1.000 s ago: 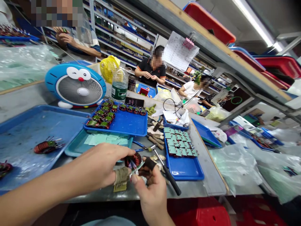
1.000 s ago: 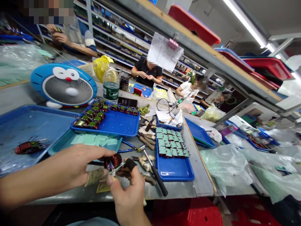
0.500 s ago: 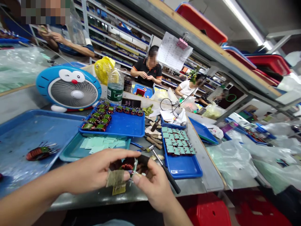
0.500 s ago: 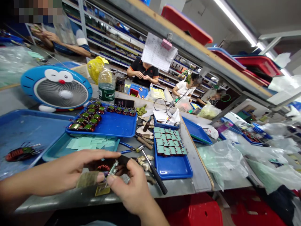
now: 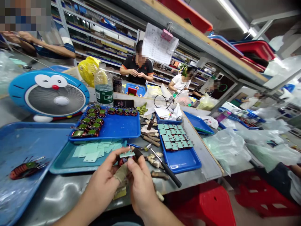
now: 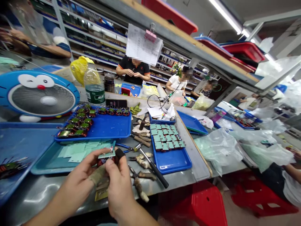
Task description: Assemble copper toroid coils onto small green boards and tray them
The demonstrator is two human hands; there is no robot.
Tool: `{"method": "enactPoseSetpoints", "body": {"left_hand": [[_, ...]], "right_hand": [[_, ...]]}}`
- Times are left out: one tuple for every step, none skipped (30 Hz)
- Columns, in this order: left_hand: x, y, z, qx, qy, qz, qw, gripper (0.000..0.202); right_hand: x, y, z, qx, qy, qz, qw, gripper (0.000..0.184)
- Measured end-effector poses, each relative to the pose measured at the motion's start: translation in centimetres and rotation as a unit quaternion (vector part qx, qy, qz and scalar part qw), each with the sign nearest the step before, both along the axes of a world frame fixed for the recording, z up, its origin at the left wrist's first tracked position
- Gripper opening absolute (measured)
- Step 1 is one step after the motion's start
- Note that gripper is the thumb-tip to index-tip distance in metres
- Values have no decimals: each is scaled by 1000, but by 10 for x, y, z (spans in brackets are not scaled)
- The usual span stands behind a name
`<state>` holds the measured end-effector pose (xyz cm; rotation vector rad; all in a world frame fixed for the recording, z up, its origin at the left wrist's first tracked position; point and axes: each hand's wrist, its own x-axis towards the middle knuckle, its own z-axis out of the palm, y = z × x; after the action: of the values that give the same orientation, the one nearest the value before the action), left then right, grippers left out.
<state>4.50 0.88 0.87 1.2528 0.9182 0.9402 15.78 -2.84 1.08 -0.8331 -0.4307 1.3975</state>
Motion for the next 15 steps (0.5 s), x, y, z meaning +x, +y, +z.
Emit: {"method": "enactPoseSetpoints", "body": {"left_hand": [[-2,1,0,7,20,-6,1000,58],[-3,1,1,13,37,-7,999,57],[-3,1,1,21,53,-4,998,57],[-3,1,1,32,66,2,997,57],[-3,1,1,44,81,6,996,56],[-3,1,1,56,96,7,994,55],[-3,1,1,67,111,9,992,54],[-3,1,0,75,123,10,989,54],[-3,0,-1,80,134,10,988,54],[-3,0,-2,84,142,11,986,54],[-3,0,-2,85,148,11,985,54],[-3,0,-3,85,151,10,985,55],[-3,0,-3,85,152,9,985,54],[-2,1,-3,85,150,8,985,54],[-2,1,-3,86,144,7,986,53]], "right_hand": [[0,1,-1,0,-5,-4,1000,38],[0,2,-2,0,-8,-10,1000,37],[0,2,-4,2,-11,-16,1000,35],[0,1,-6,3,-15,-21,1000,34],[-1,1,-8,4,-22,-27,999,33],[-1,0,-10,3,-32,-31,999,33],[-2,-1,-12,2,-44,-35,998,33],[-3,-2,-13,0,-56,-37,998,32],[-3,-3,-14,0,-68,-39,997,32],[-3,-3,-14,1,-79,-42,996,30],[-3,-4,-14,1,-89,-44,995,29],[-3,-4,-14,-2,-96,-47,994,27],[-3,-5,-14,-7,-103,-52,993,26],[-3,-5,-13,-13,-110,-54,992,26],[-3,-5,-12,-17,-118,-53,991,26]]}}
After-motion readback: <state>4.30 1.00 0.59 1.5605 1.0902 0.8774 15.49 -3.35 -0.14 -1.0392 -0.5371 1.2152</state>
